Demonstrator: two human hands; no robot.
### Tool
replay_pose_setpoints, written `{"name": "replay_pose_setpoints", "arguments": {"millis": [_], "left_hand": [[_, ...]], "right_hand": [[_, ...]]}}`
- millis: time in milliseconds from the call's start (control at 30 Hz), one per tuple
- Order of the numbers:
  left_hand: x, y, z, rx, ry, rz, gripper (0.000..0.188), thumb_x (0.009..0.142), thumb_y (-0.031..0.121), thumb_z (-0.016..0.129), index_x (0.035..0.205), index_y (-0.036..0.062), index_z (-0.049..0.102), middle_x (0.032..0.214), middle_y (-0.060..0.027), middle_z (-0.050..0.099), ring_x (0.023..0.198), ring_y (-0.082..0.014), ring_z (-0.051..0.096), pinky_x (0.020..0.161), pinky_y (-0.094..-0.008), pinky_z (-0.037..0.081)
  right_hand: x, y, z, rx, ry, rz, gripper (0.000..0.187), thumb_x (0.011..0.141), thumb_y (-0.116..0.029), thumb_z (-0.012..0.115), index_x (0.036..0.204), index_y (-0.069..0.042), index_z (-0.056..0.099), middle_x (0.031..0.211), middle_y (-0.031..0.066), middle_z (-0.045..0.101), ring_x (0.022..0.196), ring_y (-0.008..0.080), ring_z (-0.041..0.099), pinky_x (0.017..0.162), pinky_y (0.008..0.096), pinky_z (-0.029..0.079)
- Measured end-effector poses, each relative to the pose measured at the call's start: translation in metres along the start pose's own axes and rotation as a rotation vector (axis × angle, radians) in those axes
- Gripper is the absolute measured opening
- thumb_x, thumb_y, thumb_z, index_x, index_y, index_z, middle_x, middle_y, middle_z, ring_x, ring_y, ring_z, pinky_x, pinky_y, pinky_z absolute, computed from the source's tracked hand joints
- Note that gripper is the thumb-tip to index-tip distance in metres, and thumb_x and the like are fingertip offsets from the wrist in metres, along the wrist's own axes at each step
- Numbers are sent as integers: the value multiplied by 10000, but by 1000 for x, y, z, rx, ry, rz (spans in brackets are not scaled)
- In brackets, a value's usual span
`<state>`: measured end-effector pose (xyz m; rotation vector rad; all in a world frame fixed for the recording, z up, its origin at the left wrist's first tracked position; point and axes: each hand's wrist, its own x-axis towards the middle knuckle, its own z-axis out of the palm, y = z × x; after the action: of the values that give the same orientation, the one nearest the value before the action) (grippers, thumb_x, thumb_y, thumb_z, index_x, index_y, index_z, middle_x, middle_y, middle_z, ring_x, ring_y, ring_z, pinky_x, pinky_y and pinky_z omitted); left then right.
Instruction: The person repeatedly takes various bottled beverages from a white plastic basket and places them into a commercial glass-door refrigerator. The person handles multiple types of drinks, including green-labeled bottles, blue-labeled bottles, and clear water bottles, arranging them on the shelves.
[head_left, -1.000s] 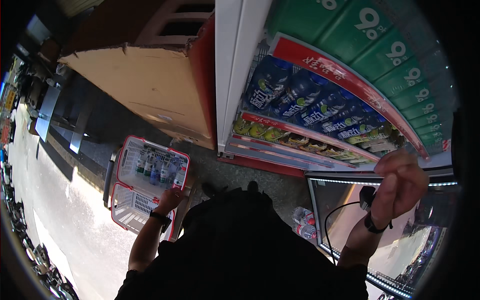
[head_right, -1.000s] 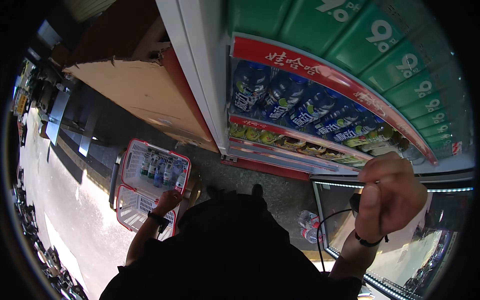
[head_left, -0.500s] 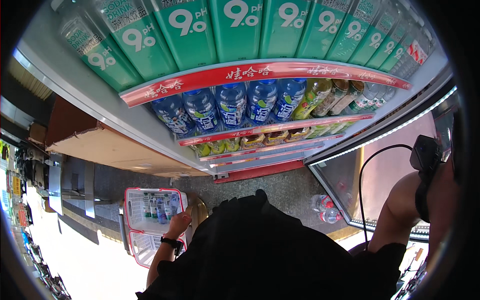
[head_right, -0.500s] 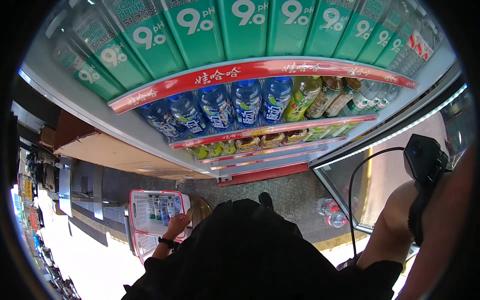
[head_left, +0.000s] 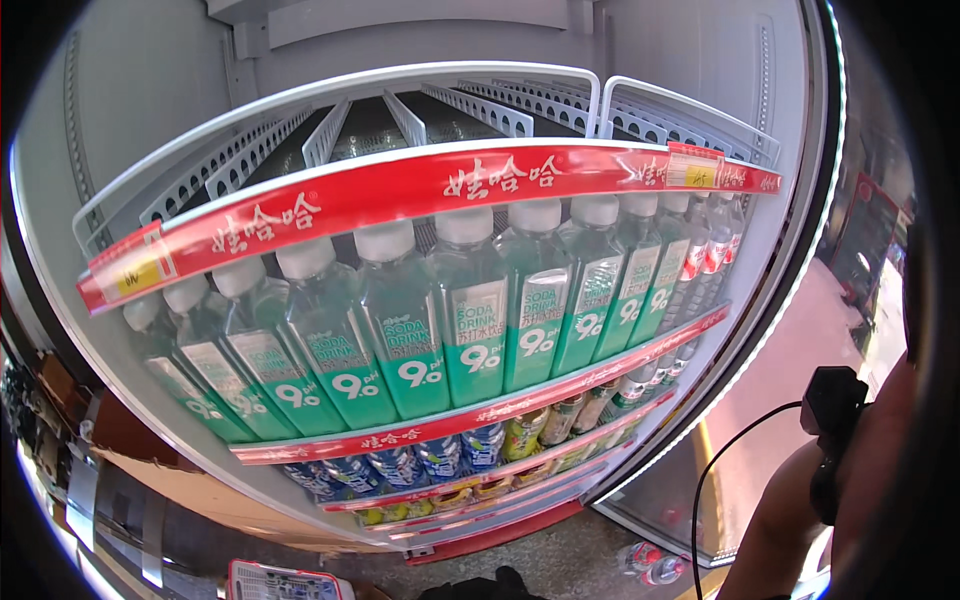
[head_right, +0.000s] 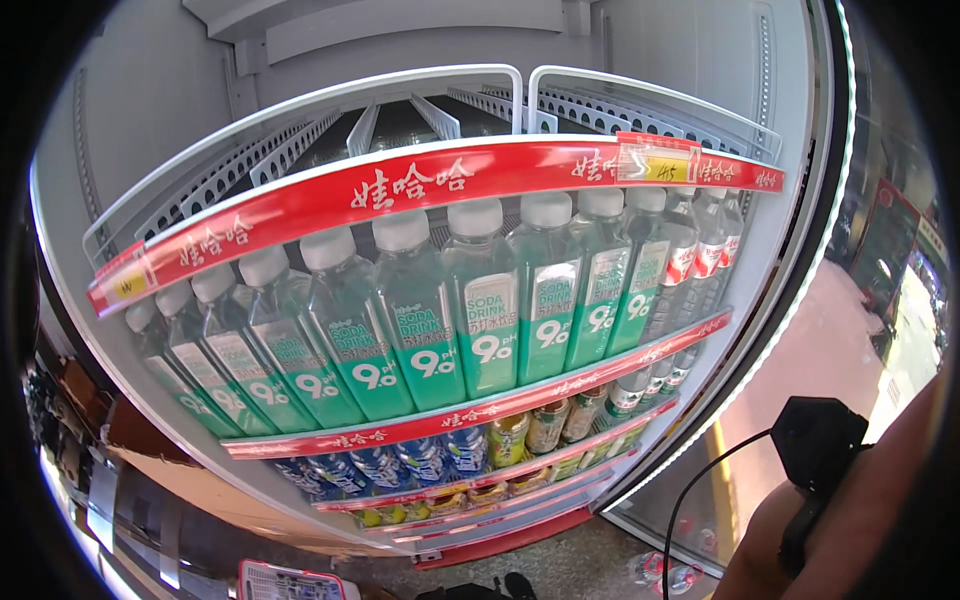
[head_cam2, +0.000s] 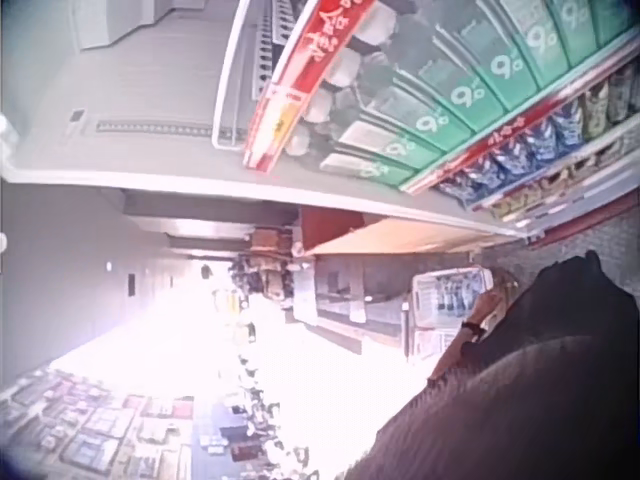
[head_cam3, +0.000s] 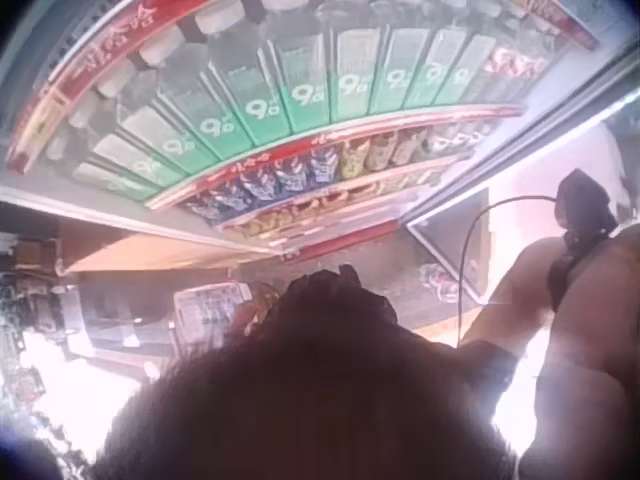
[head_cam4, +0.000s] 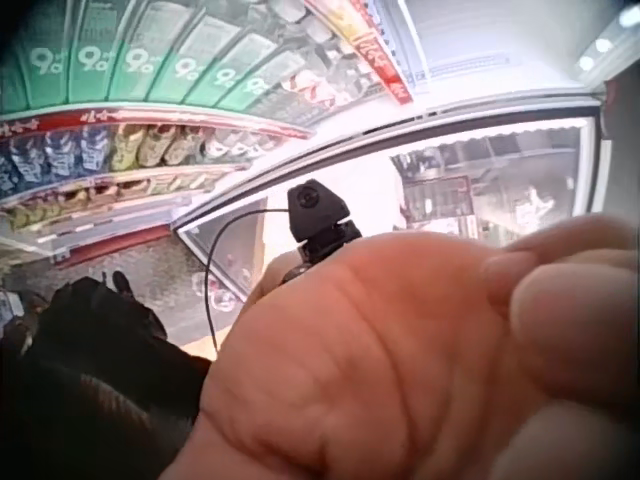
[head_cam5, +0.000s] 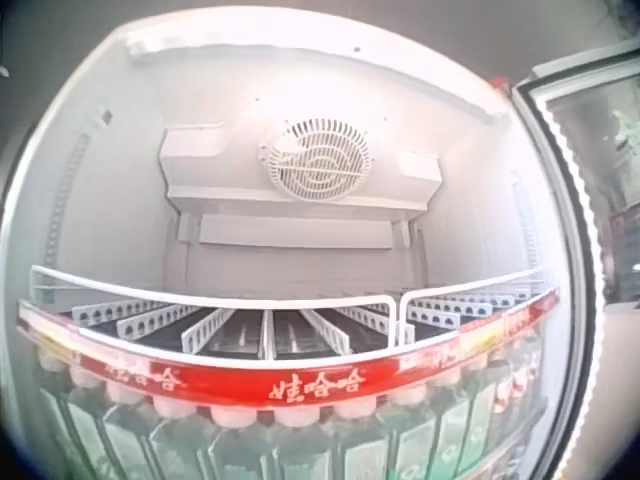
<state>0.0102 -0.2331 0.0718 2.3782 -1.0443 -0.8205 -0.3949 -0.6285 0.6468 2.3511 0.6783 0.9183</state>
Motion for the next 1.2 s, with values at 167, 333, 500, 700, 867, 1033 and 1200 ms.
{"name": "replay_pose_setpoints", "arguments": {"millis": [167, 333, 500, 700, 867, 1033, 1200], "left_hand": [[-5, 11, 22, -32, 23, -9, 203, 914, 284, 751, 937, 85, 780, 877, -124, 783, 845, -280, 774, 781, -423, 609], [-12, 12, 28, -29, 38, -23, 202, 911, 281, 751, 940, 84, 781, 888, -127, 782, 852, -287, 770, 791, -427, 606], [-16, 16, 29, -47, 40, -9, 201, 908, 279, 750, 944, 84, 782, 899, -130, 781, 859, -294, 766, 801, -432, 603], [-24, 21, 21, -62, 54, -2, 200, 904, 276, 750, 947, 83, 783, 913, -134, 779, 868, -303, 761, 813, -437, 599], [-37, 20, 19, -78, 42, 19, 200, 901, 273, 750, 951, 83, 784, 924, -137, 778, 875, -310, 757, 822, -441, 595], [-34, 22, 11, -65, 22, 73, 200, 898, 271, 749, 954, 82, 785, 935, -140, 777, 882, -317, 753, 832, -446, 592], [-63, 16, 7, -84, 123, 8, 200, 895, 269, 749, 957, 82, 786, 946, -143, 776, 889, -324, 749, 842, -450, 588]], "right_hand": [[-5, 12, 48, 35, -30, -15, 196, 974, -159, 657, 1095, -32, 571, 930, 125, 571, 784, 192, 506, 666, 335, 420], [-17, 10, 66, 39, -19, -12, 173, 964, -136, 656, 1075, -31, 575, 924, 118, 567, 782, 187, 500, 667, 332, 413], [-9, 7, 61, 24, -31, -12, 150, 955, -112, 655, 1054, -30, 579, 918, 111, 563, 780, 183, 494, 668, 329, 406], [-4, 9, 61, 14, -25, -5, 125, 943, -84, 655, 1030, -29, 584, 910, 104, 558, 778, 178, 487, 669, 326, 398], [4, 6, 43, -17, -35, -11, 106, 933, -61, 654, 1010, -28, 588, 904, 97, 554, 777, 174, 482, 671, 323, 391], [17, 15, 14, -139, 48, 98, 90, 923, -37, 654, 989, -27, 592, 897, 90, 551, 775, 169, 476, 672, 320, 383], [3, 54, 93, -43, 474, 821, 95, 945, 5, 656, 868, -18, 606, 822, 36, 555, 680, 105, 467, 608, 274, 353]]}}
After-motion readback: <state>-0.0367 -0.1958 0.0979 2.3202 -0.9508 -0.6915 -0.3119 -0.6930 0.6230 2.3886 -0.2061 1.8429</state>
